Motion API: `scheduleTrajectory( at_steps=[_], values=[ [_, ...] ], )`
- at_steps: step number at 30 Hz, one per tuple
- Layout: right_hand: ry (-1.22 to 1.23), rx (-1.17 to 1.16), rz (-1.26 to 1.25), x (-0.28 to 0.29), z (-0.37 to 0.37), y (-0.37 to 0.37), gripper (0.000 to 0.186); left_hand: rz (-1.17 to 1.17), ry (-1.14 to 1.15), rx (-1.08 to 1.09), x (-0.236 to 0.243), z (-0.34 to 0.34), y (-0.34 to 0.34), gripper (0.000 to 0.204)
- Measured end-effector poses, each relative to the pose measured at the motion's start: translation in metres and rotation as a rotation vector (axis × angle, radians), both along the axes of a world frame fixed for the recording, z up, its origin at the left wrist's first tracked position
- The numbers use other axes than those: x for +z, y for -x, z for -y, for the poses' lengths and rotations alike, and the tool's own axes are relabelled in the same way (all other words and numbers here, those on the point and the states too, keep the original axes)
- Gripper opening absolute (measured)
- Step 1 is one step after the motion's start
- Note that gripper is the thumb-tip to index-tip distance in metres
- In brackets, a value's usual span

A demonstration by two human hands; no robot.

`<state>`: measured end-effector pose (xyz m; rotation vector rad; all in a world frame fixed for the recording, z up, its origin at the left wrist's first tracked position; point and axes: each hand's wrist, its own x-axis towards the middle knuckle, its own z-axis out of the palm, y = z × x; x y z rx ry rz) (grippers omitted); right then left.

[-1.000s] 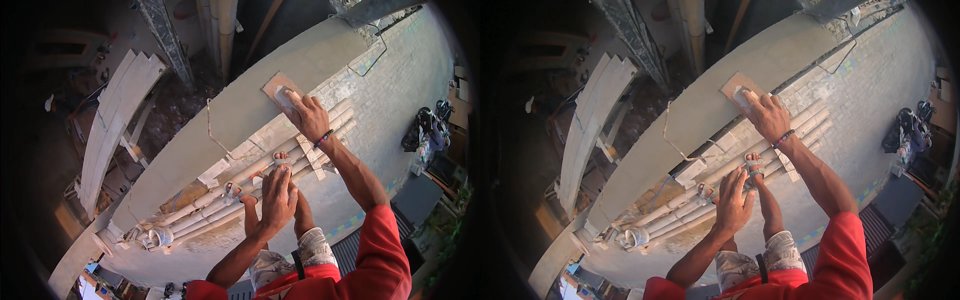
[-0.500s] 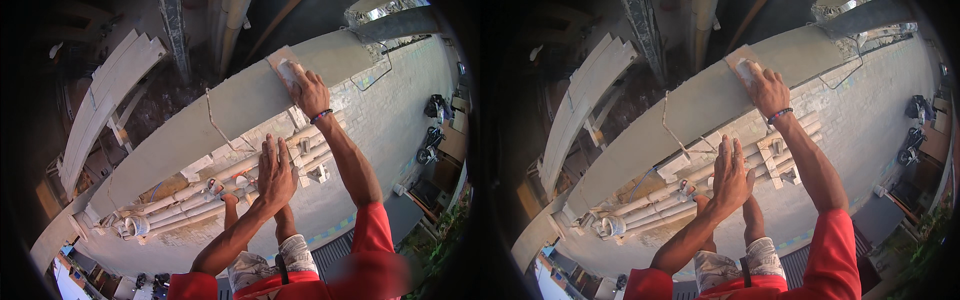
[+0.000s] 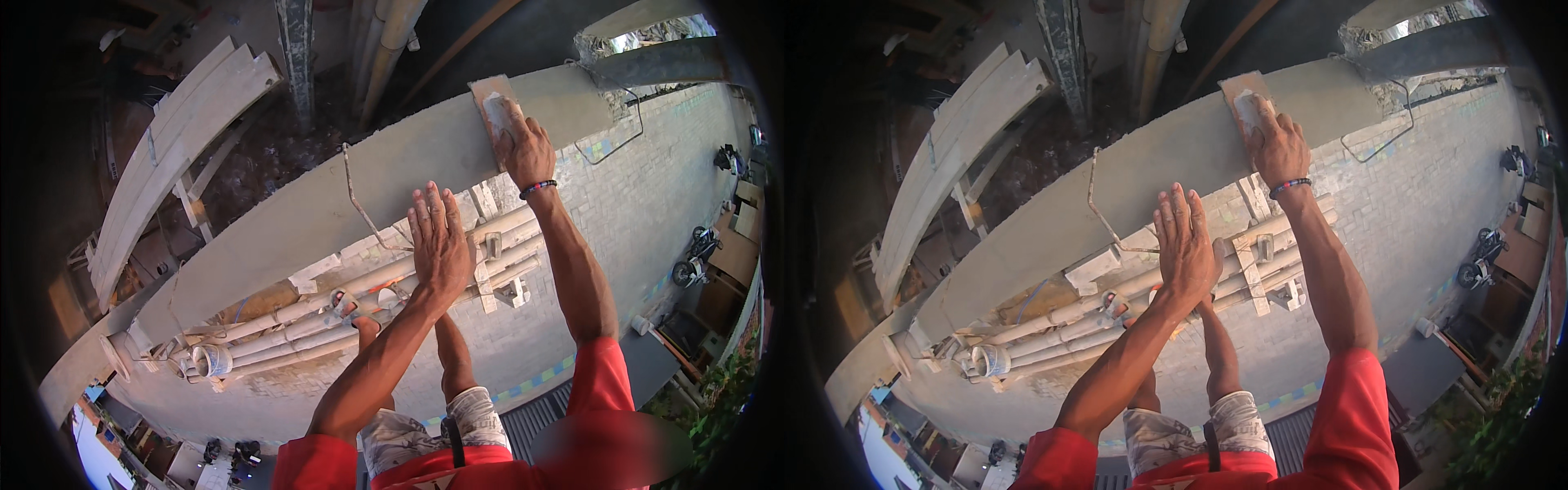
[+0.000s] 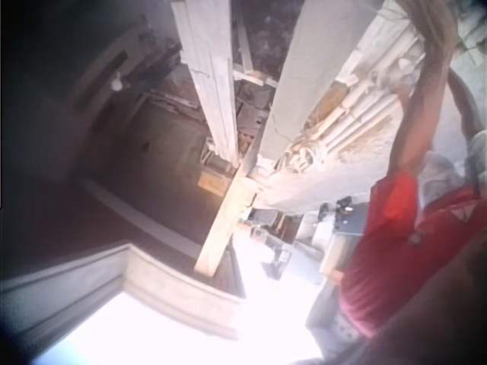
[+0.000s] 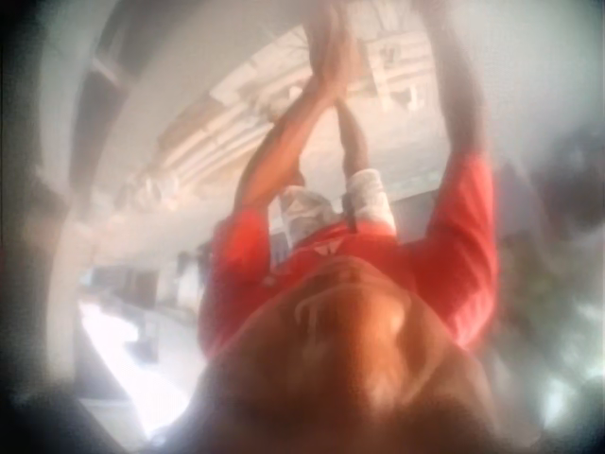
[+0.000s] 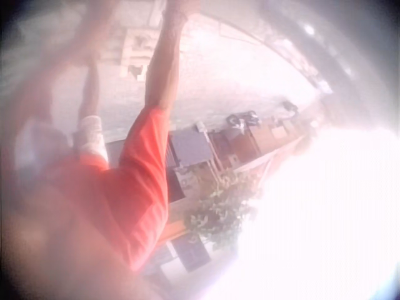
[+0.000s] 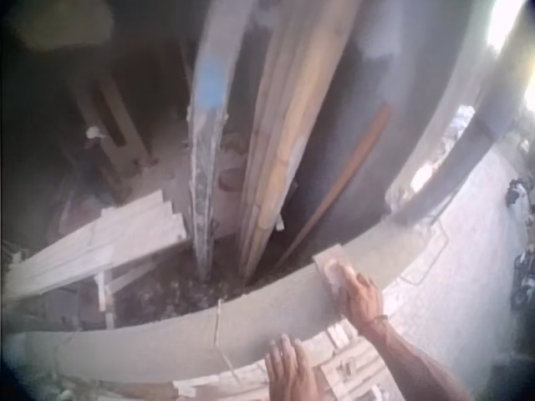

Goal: The person smooths a freshly applied concrete surface on a long beam using a rectangular trowel. They repeatedly rub the trowel along the beam's top and side edges while standing on a bamboo scaffold.

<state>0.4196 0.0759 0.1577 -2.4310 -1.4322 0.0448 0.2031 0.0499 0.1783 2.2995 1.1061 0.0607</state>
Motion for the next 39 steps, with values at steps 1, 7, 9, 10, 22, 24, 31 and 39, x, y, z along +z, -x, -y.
scheduleTrajectory(
  at_steps=[1, 7, 9, 10, 22, 24, 31, 39],
  values=[
    [0.052, -0.067, -0.004, 0.002, 0.002, -0.011, 0.053, -0.034, -0.027, -0.003, -0.007, -0.003, 0.000, 0.086],
    [-0.003, 0.113, -0.096, -0.005, 0.072, 0.052, 0.055, -0.133, -0.056, 0.009, -0.023, -0.006, -0.002, 0.084],
    [0.036, 0.166, -0.077, -0.004, 0.055, 0.064, 0.053, -0.141, -0.042, 0.010, -0.024, -0.004, -0.005, 0.085],
    [0.035, 0.129, -0.054, 0.000, 0.037, 0.053, 0.052, -0.116, -0.049, 0.015, -0.026, -0.004, -0.008, 0.085],
    [0.032, 0.251, 0.000, -0.005, 0.033, 0.056, 0.053, -0.049, -0.126, 0.049, -0.045, -0.001, -0.006, 0.074],
    [0.032, 0.159, 0.024, 0.001, 0.002, 0.031, 0.053, -0.031, -0.104, 0.070, -0.045, 0.000, -0.006, 0.071],
    [0.079, 0.135, -0.090, -0.004, 0.065, 0.054, 0.056, 0.082, -0.066, 0.128, -0.042, -0.002, -0.004, 0.067],
    [0.060, 0.116, -0.058, 0.000, 0.008, 0.038, 0.055, 0.054, -0.089, 0.136, -0.045, -0.002, -0.006, 0.067]
  ],
)
